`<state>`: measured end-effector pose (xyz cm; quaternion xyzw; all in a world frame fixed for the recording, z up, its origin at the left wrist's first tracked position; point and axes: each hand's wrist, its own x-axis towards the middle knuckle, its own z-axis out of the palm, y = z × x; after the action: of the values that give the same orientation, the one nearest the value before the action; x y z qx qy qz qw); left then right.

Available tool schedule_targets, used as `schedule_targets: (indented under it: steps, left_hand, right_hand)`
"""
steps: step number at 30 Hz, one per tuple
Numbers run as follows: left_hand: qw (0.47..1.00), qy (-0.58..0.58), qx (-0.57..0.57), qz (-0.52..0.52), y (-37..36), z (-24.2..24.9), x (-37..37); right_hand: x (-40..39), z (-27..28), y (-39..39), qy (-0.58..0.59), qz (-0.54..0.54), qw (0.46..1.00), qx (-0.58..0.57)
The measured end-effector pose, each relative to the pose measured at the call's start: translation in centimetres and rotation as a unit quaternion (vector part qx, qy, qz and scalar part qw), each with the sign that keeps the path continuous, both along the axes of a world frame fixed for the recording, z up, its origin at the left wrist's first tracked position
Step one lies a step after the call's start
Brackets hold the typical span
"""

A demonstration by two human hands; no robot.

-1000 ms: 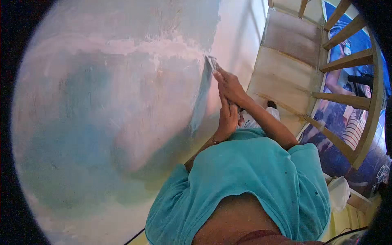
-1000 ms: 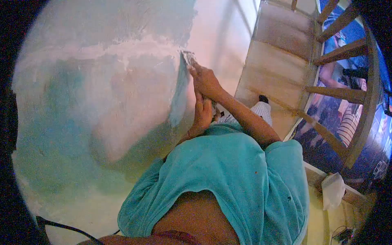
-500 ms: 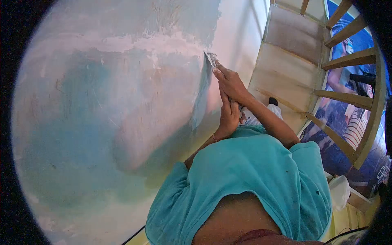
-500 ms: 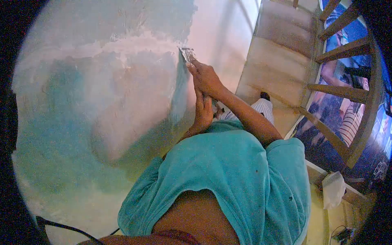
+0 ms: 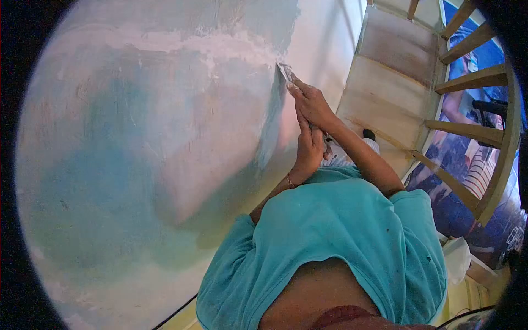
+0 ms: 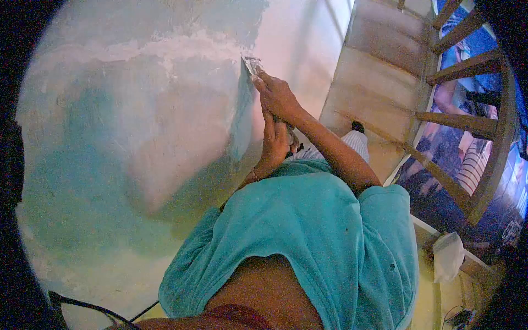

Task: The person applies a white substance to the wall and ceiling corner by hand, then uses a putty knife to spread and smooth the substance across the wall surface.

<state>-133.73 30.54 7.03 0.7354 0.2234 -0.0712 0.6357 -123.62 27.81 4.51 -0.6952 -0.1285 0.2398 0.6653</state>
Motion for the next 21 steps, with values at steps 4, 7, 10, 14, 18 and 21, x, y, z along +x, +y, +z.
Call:
schedule_targets:
  steps: [4, 7, 10, 14, 18, 21]
  left_hand:
    - [1.000, -0.019, 0.022, -0.006, 0.2, 0.2, -0.1]
    - [0.998, -0.018, 0.053, -0.013, 0.5, 0.5, 0.3]
    - [0.999, 0.009, 0.045, -0.012, 0.8, 0.8, -0.2]
    - [0.999, 0.020, 0.035, -0.005, 0.4, 1.6, 0.1]
    - [0.997, -0.018, 0.078, -0.024, 1.3, 0.7, 0.6]
    - [0.998, 0.026, 0.048, -0.024, 1.1, 1.7, 0.8]
  right_hand:
    - [-0.3, -0.5, 0.4, 0.005, -0.019, 0.999, 0.025]
    - [-0.7, -1.5, 1.0, -0.025, -0.054, 0.996, 0.061]
    - [-0.7, -1.2, 1.0, 0.010, -0.047, 0.997, 0.066]
    - [-0.5, -1.4, 1.2, 0.002, -0.036, 0.997, 0.062]
    - [0.0, -0.4, 1.0, 0.006, -0.055, 0.997, 0.045]
    - [0.1, -0.9, 1.4, 0.001, -0.045, 0.999, 0.024]
